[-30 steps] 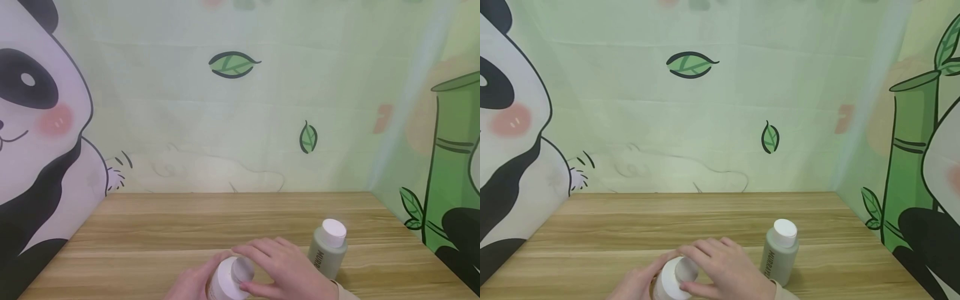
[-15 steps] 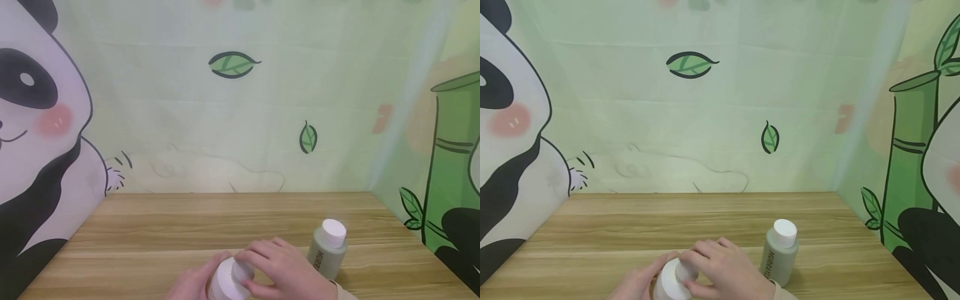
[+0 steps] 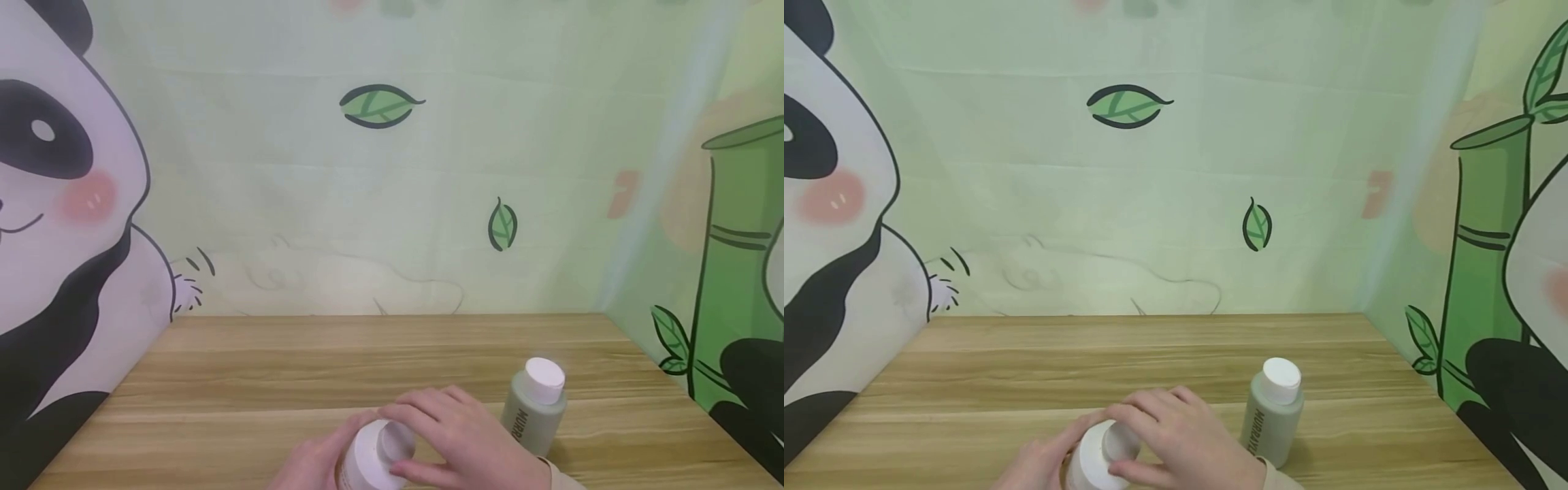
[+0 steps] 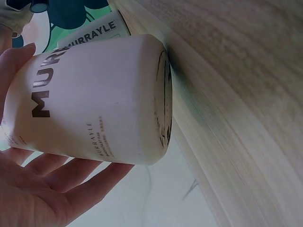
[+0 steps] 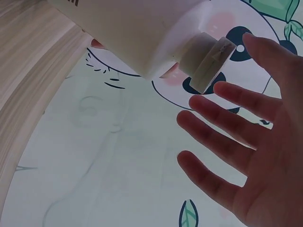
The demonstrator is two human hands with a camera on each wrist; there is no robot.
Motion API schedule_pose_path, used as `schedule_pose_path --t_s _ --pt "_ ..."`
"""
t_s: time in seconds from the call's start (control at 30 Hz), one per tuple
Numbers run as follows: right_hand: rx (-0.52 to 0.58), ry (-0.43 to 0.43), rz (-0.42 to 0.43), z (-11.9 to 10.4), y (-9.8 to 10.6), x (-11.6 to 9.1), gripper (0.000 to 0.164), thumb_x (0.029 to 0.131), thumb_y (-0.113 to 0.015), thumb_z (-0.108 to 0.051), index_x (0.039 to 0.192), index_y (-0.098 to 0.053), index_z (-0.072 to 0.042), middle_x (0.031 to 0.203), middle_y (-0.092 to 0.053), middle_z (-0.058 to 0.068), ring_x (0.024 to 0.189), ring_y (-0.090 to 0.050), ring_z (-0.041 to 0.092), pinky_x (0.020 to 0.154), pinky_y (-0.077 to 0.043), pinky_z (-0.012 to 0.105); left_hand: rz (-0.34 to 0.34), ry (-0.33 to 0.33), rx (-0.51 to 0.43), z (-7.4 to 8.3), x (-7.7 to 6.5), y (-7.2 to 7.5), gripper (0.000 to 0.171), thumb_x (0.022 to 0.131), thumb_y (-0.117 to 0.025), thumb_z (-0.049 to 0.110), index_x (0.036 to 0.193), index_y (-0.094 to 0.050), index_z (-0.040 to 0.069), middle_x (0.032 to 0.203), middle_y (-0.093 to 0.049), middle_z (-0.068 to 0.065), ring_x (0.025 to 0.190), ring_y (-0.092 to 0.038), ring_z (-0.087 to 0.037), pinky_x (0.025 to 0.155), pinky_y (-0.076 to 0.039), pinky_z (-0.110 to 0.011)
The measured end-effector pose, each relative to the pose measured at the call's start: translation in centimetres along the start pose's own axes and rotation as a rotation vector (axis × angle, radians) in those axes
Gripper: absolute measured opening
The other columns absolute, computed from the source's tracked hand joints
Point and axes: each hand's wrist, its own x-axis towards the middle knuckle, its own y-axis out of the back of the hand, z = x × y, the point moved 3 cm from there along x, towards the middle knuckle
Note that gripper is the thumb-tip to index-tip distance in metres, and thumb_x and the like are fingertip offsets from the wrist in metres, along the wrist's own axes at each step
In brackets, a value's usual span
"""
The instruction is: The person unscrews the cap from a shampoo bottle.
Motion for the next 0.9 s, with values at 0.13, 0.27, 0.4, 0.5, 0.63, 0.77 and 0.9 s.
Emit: schedule_pose_path --t_s 0.13,0.27,0.4,0.5,0.63,0.77,0.9 --pt "-0.022 0.004 0.036 0.04 -0.06 -0.01 0.042 0.089 -0.064 -0.049 0.119 -0.061 -0.020 0.110 -0.064 -0.012 0.100 -0.061 0.004 0.084 -0.048 0.026 0.005 -0.015 0.023 -0.07 0.04 0.00 0.077 0.069 -0.082 0.050 0.135 -0.046 0.035 0.100 -0.071 0.004 0.080 -0.060 0.002 0.065 -0.047 -0.022" --pt "-0.039 0.008 0.050 0.03 -0.20 0.00 0.036 0.089 -0.063 -0.050 0.111 -0.063 -0.021 0.100 -0.063 -0.013 0.093 -0.059 0.002 0.082 -0.048 0.024 0.024 -0.026 0.054 -0.10 0.05 -0.10 0.076 0.067 -0.084 0.046 0.133 -0.047 0.036 0.094 -0.070 0.005 0.076 -0.059 0.003 0.063 -0.046 -0.021" --pt "-0.059 0.042 0.068 -0.03 -0.27 0.06 0.032 0.090 -0.064 -0.046 0.108 -0.062 -0.020 0.094 -0.061 -0.013 0.088 -0.058 0.003 0.081 -0.047 0.023 0.041 -0.031 0.073 -0.01 0.01 -0.15 0.075 0.066 -0.084 0.044 0.131 -0.048 0.037 0.090 -0.069 0.007 0.073 -0.057 0.003 0.061 -0.044 -0.021" --pt "-0.033 0.045 0.052 -0.04 -0.17 0.04 0.031 0.088 -0.068 -0.040 0.111 -0.062 -0.020 0.099 -0.062 -0.012 0.091 -0.059 0.004 0.082 -0.048 0.024 0.046 -0.027 0.074 0.03 -0.01 -0.14 0.074 0.066 -0.084 0.045 0.130 -0.047 0.037 0.089 -0.069 0.007 0.073 -0.057 0.003 0.061 -0.044 -0.021" --pt "0.004 0.050 0.020 -0.09 -0.02 0.05 0.037 0.083 -0.073 -0.030 0.116 -0.061 -0.020 0.106 -0.064 -0.009 0.096 -0.061 0.007 0.084 -0.049 0.026 0.033 -0.016 0.047 0.08 0.01 -0.11 0.074 0.067 -0.084 0.046 0.131 -0.047 0.038 0.092 -0.070 0.006 0.075 -0.059 0.002 0.063 -0.046 -0.021" --pt "0.010 0.075 0.020 -0.19 -0.02 0.09 0.042 0.077 -0.077 -0.024 0.116 -0.061 -0.019 0.108 -0.063 -0.008 0.098 -0.061 0.008 0.084 -0.049 0.026 0.015 -0.004 0.024 0.11 0.05 -0.06 0.074 0.067 -0.084 0.045 0.131 -0.047 0.038 0.093 -0.071 0.006 0.076 -0.060 0.002 0.065 -0.047 -0.022" --pt "0.020 0.063 0.006 -0.25 -0.04 0.05 0.046 0.080 -0.075 -0.029 0.122 -0.059 -0.019 0.112 -0.062 -0.007 0.102 -0.061 0.008 0.085 -0.049 0.027 0.010 -0.007 0.022 0.07 0.04 -0.05 0.076 0.068 -0.084 0.046 0.133 -0.046 0.038 0.094 -0.071 0.006 0.077 -0.060 0.002 0.065 -0.047 -0.022"
